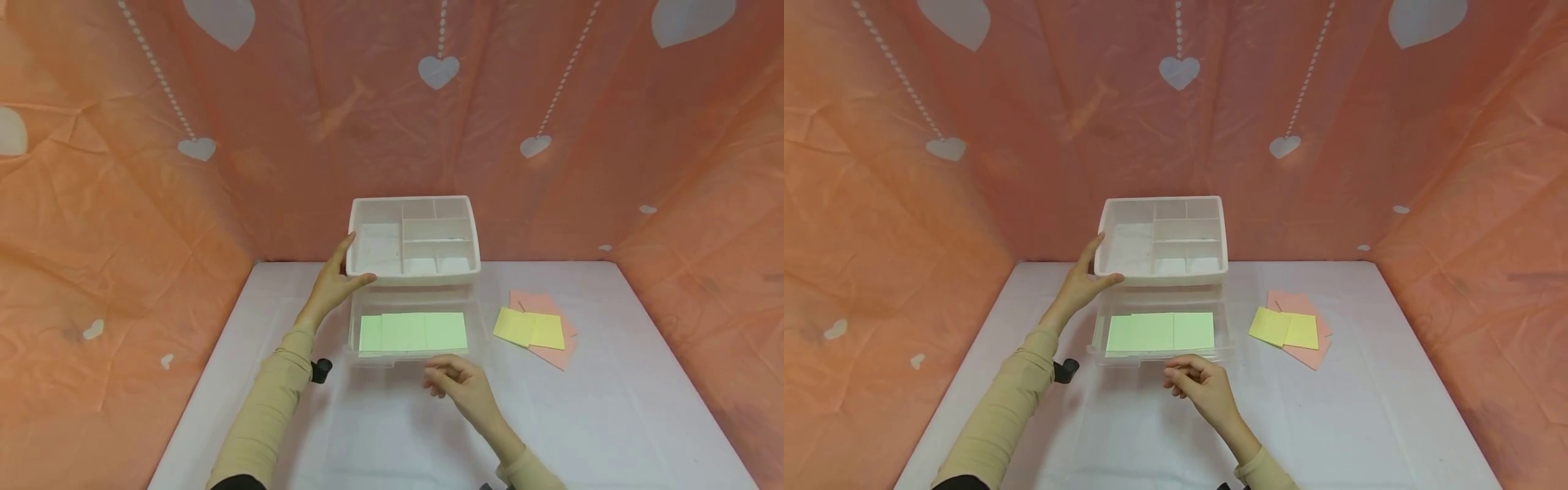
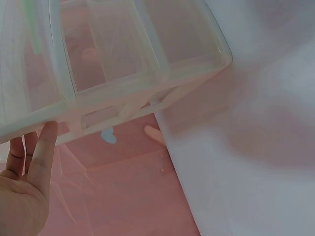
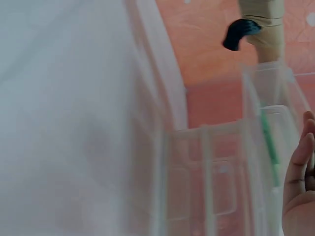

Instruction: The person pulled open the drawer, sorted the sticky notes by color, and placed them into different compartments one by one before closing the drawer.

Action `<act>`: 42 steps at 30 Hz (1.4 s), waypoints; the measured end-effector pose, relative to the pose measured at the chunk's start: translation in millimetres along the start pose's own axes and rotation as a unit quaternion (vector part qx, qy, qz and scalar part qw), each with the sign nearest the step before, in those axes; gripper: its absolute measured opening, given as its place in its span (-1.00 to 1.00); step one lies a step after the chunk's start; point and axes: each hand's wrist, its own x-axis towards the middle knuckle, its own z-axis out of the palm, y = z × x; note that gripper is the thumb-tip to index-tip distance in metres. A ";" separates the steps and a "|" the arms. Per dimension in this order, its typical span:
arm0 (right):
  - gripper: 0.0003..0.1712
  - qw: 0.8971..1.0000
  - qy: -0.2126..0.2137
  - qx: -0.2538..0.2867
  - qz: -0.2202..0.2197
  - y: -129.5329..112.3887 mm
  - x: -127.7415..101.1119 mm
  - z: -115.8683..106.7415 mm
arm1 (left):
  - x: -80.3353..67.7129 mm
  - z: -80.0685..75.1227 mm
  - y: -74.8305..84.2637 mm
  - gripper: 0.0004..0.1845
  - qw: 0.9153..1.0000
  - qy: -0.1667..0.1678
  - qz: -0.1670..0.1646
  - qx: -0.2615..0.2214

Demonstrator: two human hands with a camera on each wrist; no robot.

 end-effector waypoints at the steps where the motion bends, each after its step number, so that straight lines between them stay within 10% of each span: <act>1: -0.79 1.000 0.001 -0.007 0.012 3.1 -0.7 1.4 | -0.3 0.2 -0.4 0.00 1.000 0.000 -0.001 0.002; 10: -0.66 0.993 0.031 -0.033 0.106 21.2 -1.6 14.3 | -0.4 0.5 -2.0 0.01 1.000 0.002 0.000 0.004; 42: -0.61 0.972 0.083 0.118 0.188 15.6 36.6 28.2 | -1.3 -0.4 1.5 0.00 1.000 0.003 -0.001 -0.011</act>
